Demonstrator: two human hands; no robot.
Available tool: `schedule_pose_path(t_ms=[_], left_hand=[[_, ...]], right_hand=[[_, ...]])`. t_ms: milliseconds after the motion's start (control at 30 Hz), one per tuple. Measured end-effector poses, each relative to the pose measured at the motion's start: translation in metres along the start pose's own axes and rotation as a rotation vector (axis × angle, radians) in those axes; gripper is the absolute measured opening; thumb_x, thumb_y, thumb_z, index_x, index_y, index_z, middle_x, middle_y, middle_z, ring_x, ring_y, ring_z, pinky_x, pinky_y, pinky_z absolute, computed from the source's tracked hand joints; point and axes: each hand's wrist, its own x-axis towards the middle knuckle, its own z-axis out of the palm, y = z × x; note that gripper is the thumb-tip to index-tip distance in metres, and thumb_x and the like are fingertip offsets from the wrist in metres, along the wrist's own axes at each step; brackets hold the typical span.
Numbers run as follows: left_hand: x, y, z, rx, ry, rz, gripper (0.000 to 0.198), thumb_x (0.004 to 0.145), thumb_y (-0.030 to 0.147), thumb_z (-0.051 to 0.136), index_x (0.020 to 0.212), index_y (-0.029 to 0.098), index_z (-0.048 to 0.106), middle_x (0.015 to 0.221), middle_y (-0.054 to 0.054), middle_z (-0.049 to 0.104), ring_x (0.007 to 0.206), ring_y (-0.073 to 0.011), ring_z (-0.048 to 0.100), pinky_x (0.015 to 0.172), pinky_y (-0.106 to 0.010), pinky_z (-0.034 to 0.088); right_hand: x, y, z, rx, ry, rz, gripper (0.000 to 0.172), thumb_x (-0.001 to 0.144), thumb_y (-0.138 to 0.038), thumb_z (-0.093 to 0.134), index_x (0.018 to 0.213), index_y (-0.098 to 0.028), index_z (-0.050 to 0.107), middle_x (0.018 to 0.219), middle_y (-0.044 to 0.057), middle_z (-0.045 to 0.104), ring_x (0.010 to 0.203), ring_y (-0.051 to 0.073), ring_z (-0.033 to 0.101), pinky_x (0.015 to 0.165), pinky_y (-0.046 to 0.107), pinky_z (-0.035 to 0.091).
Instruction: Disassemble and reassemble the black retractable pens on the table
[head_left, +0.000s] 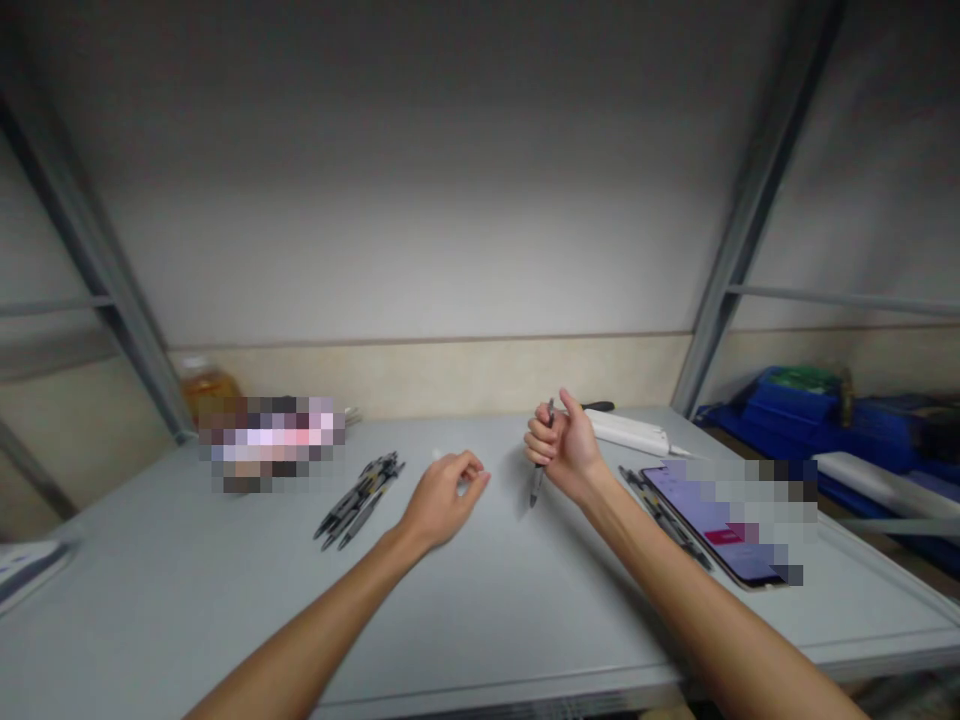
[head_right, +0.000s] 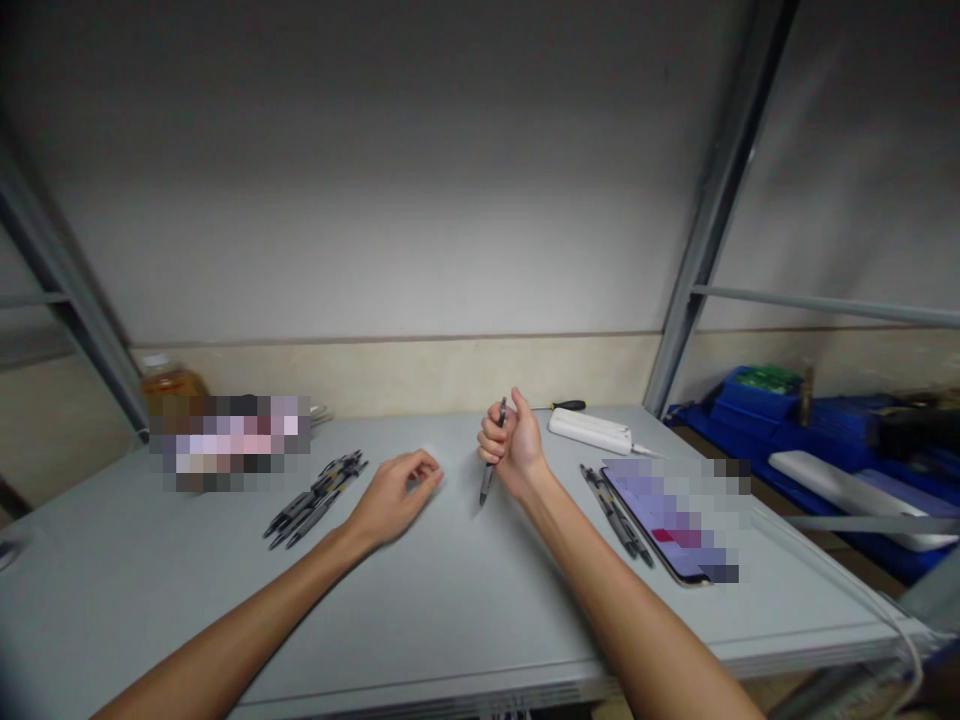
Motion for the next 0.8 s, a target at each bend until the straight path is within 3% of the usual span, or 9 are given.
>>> schedule_pose_path(t_ms=[167,333,500,667,800], left_hand=[[0.002,-0.011,-0.010,0.416,-0.014,-0.031,0.017,0.083,0.024,0.042,0.080,0.017,0.057,0.076,-0.006,0.061,0.077,-0.0195,0.053,0.072,-0.031,0.039],[0.001,-0.010,-0.014,0.655,-0.076,-0.098,0.019,0.082,0.021,0.041,0.086,0.016,0.059,0.087,-0.010,0.061,0.089,-0.0235,0.051,0.077,-0.034,0.038],[0.000,-0.010,-0.015,0.781,-0.112,-0.193,0.023,0.081,0.020,0.041,0.096,0.016,0.058,0.097,-0.013,0.060,0.098,-0.0261,0.047,0.080,-0.038,0.037],[0.000,-0.009,-0.018,0.829,-0.124,-0.232,0.026,0.082,0.020,0.038,0.098,0.015,0.057,0.099,-0.014,0.059,0.099,-0.0266,0.047,0.080,-0.039,0.037],[-0.001,-0.011,-0.018,0.850,-0.121,-0.243,0.026,0.081,0.019,0.039,0.099,0.014,0.057,0.098,-0.014,0.058,0.099,-0.0273,0.047,0.080,-0.040,0.037]], right_hand=[[0.004,-0.008,0.006,0.035,0.060,0.065,0.029,0.076,-0.031,0.033,0.050,-0.021,0.025,0.038,-0.009,0.009,0.035,0.007,0.002,0.032,0.019,0.004],[0.005,-0.012,0.014,0.039,0.022,0.064,0.031,0.075,-0.036,0.033,0.049,-0.021,0.026,0.038,-0.010,0.010,0.035,0.006,0.002,0.031,0.018,0.006],[0.005,-0.015,0.018,0.006,0.031,0.077,0.028,0.072,-0.029,0.034,0.048,-0.021,0.024,0.037,-0.010,0.009,0.034,0.006,0.003,0.030,0.018,0.007],[0.004,-0.016,0.023,0.037,0.033,0.093,0.034,0.076,-0.040,0.034,0.048,-0.021,0.027,0.037,-0.010,0.011,0.035,0.006,0.003,0.031,0.018,0.007],[0.004,-0.017,0.025,0.038,0.065,0.120,0.029,0.074,-0.030,0.033,0.048,-0.021,0.024,0.036,-0.009,0.010,0.035,0.006,0.002,0.031,0.018,0.004]])
